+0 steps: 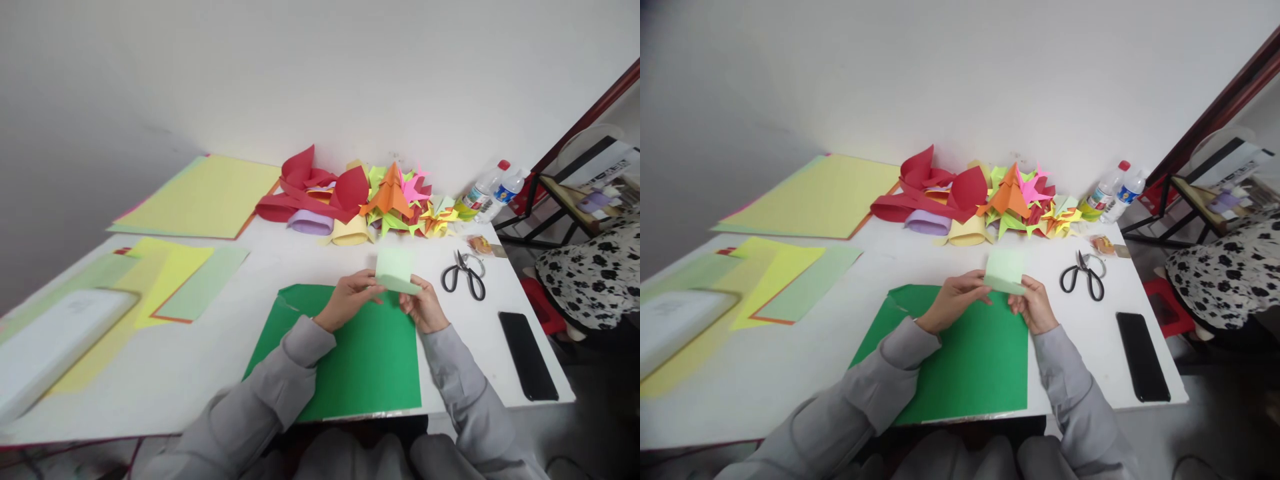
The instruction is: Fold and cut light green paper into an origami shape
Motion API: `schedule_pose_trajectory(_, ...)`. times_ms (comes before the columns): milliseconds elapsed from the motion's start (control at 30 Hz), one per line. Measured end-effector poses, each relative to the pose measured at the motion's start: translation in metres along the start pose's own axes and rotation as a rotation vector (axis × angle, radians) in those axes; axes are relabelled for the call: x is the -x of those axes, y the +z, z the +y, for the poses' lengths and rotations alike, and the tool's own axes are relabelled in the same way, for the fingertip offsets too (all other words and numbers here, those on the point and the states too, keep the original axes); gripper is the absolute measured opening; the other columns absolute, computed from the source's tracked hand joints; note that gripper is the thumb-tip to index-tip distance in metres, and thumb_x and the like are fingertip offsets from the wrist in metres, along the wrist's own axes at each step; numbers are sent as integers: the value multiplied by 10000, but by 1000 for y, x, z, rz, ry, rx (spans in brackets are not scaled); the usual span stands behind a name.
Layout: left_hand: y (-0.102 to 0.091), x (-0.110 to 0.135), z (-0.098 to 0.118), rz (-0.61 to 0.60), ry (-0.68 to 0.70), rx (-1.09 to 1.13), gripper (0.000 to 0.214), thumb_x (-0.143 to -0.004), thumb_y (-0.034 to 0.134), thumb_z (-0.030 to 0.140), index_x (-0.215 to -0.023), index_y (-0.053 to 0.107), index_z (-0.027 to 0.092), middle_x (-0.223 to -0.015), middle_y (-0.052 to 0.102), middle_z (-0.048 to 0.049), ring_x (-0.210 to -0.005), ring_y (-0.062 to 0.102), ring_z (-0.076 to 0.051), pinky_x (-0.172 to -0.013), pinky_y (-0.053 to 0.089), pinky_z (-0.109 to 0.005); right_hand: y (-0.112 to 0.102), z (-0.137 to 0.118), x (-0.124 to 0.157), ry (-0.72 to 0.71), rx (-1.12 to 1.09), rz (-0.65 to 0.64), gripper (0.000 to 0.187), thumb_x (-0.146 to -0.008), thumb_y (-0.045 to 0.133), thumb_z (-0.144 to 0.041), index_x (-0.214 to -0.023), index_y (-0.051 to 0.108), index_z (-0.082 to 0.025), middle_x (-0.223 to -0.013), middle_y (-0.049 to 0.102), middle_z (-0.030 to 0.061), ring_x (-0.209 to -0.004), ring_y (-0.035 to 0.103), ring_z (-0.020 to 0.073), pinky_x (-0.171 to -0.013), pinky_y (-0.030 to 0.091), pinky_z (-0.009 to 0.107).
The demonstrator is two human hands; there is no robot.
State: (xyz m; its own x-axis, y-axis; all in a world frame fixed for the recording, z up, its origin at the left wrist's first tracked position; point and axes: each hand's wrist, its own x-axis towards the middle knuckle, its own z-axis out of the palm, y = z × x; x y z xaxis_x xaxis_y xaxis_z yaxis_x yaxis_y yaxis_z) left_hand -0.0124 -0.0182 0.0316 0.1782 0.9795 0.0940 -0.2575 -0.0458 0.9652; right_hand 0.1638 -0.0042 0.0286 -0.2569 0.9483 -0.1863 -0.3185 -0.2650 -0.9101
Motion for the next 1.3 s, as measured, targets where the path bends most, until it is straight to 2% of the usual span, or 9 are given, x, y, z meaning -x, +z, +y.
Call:
schedule_pose_trajectory(133, 4, 1, 1, 110, -24, -7, 213, -688, 728, 360, -636, 724, 153, -802, 688, -55, -692, 634, -171, -588, 578, -285, 2, 4, 0, -173, -18, 30, 542, -738, 642, -566, -1164, 555, -242, -903, 714, 44, -606, 641, 158, -524, 502, 264)
schedule_pose_trajectory(200, 5, 1, 0, 143, -33, -11, 210, -664, 746, 350, -603, 695, 156, -679, 668, -26, -601, 623, -153, -568, 568, -278, 3, 4, 0, -220, -42, 4, 713, -661, 689, -620, -1247, 489, -266, -1121, 663, 71, -862, 670, 220, -676, 543, 314)
schedule_pose_trajectory(267, 6, 1, -2, 168, -37, -17, 213, -637, 763, 349, -594, 670, 162, -605, 646, -2, -525, 607, -141, -544, 557, -278, 4, 4, 2, -245, -12, -11, 805, -568, 776, -581, -1248, 492, -258, -1177, 637, 79, -979, 644, 251, -771, 537, 335)
schedule_pose_trajectory(400, 6, 1, -5, 160, -27, -49, 246, -643, 747, 384, -582, 644, 170, -607, 653, -1, -511, 613, -144, -538, 545, -277, 6, 3, 4, -240, 134, 44, 592, -559, 842, -383, -1082, 609, -230, -1032, 704, 55, -879, 660, 223, -776, 528, 330)
schedule_pose_trajectory(500, 7, 2, -4, 99, -19, -105, 277, -674, 720, 399, -544, 622, 174, -591, 654, -4, -530, 625, -148, -561, 542, -274, 6, 4, 3, -237, 186, 106, 346, -621, 811, -347, -901, 681, -191, -863, 739, 41, -742, 659, 195, -706, 522, 318)
schedule_pose_trajectory(600, 9, 3, -4, 90, -26, -123, 290, -677, 719, 388, -520, 595, 179, -547, 645, 0, -528, 637, -156, -557, 534, -271, 3, 7, 2, -261, 202, 154, 246, -658, 789, -338, -826, 706, -178, -789, 741, 31, -671, 641, 177, -654, 507, 306)
schedule_pose_trajectory(767, 9, 2, -9, 202, -41, -109, 297, -647, 749, 382, -519, 580, 174, -521, 637, -3, -498, 633, -161, -530, 520, -270, 2, 10, 2, -258, 213, 155, 244, -651, 791, -340, -826, 720, -185, -805, 751, 36, -674, 649, 184, -669, 512, 326)
schedule_pose_trajectory(967, 5, 2, -8, 85, -62, -97, 256, -656, 751, 392, -645, 644, 160, -623, 695, -31, -533, 633, -154, -578, 544, -290, 2, 7, 2, -276, 189, 177, 258, -676, 767, -374, -838, 709, -181, -759, 736, 29, -680, 639, 189, -643, 512, 317)
schedule_pose_trajectory(1300, 5, 2, -13, 83, -57, -80, 278, -666, 747, 393, -604, 599, 166, -582, 666, -17, -533, 633, -159, -568, 547, -295, 4, 4, 3, -291, 139, 117, 289, -733, 723, -392, -934, 649, -198, -789, 698, 24, -680, 618, 171, -676, 500, 300)
